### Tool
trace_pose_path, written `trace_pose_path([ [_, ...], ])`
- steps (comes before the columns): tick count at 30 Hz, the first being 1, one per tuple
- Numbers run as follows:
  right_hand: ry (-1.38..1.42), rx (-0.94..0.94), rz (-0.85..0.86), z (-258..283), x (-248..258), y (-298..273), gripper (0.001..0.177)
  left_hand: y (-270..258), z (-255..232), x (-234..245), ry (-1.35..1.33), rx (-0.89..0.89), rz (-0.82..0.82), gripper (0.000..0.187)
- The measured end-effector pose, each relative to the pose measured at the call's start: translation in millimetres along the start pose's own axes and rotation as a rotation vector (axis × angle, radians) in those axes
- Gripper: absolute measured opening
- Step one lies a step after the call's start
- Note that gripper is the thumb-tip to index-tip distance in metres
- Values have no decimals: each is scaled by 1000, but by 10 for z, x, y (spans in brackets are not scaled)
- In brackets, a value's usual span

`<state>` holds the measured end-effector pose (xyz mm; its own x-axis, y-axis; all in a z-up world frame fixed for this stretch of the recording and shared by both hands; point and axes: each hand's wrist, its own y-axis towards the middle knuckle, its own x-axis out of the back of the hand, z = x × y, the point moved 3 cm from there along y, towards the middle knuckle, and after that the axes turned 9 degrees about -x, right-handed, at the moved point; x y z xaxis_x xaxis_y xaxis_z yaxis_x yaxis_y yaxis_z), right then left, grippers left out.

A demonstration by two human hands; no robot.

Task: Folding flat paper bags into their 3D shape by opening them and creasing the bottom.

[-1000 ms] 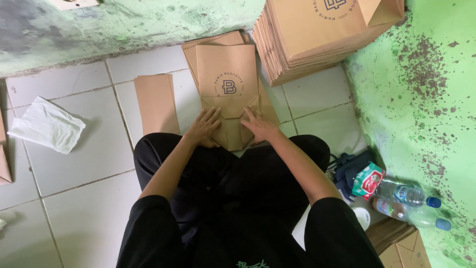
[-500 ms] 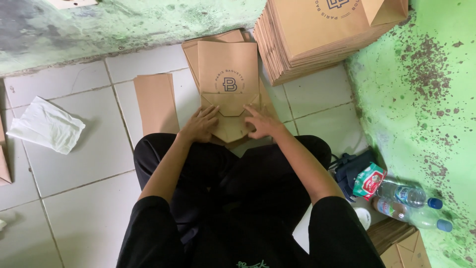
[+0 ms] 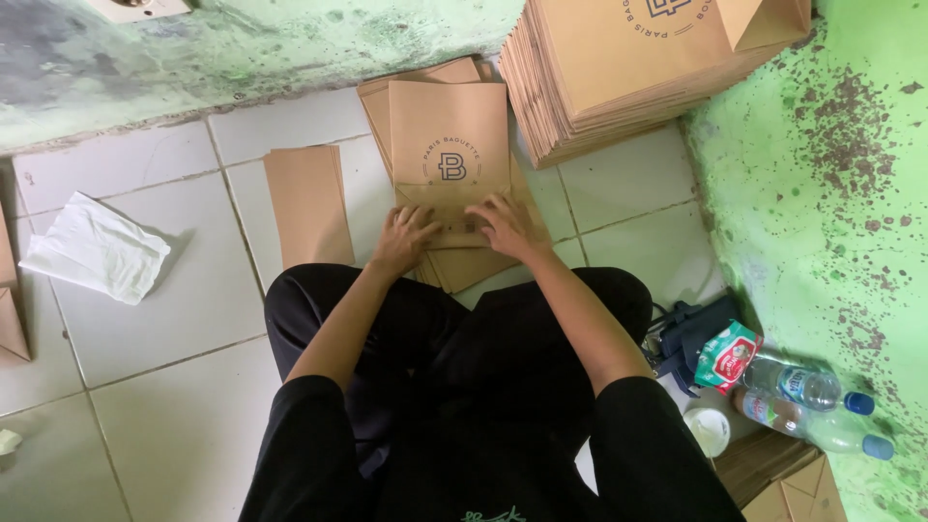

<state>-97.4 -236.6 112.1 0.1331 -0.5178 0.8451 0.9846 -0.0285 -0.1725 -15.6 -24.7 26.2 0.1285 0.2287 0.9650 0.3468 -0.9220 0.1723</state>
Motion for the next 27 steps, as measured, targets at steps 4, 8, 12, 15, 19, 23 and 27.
trace_pose_path([
  [4,-200,-26,-35,-186,-249,111,33,48,-62,-6,-87,39,-28,37],
  [8,-177,-113,-118,-81,-256,197,52,113,-44,-35,-28,92,-19,54],
  [12,-142,-108,-115,64,-149,183,62,136,-35,-204,-36,147,32,63],
  [15,-195,-207,-49,115,-122,213,59,181,-38,-185,-98,207,84,61],
  [19,-163,-204,17,78,-83,216,61,179,12,-152,-92,197,86,65],
  [23,-147,-226,202,-112,-23,196,66,156,127,-129,-140,122,161,62],
  [27,-198,-190,352,-179,79,141,66,29,186,235,-214,1,249,66],
])
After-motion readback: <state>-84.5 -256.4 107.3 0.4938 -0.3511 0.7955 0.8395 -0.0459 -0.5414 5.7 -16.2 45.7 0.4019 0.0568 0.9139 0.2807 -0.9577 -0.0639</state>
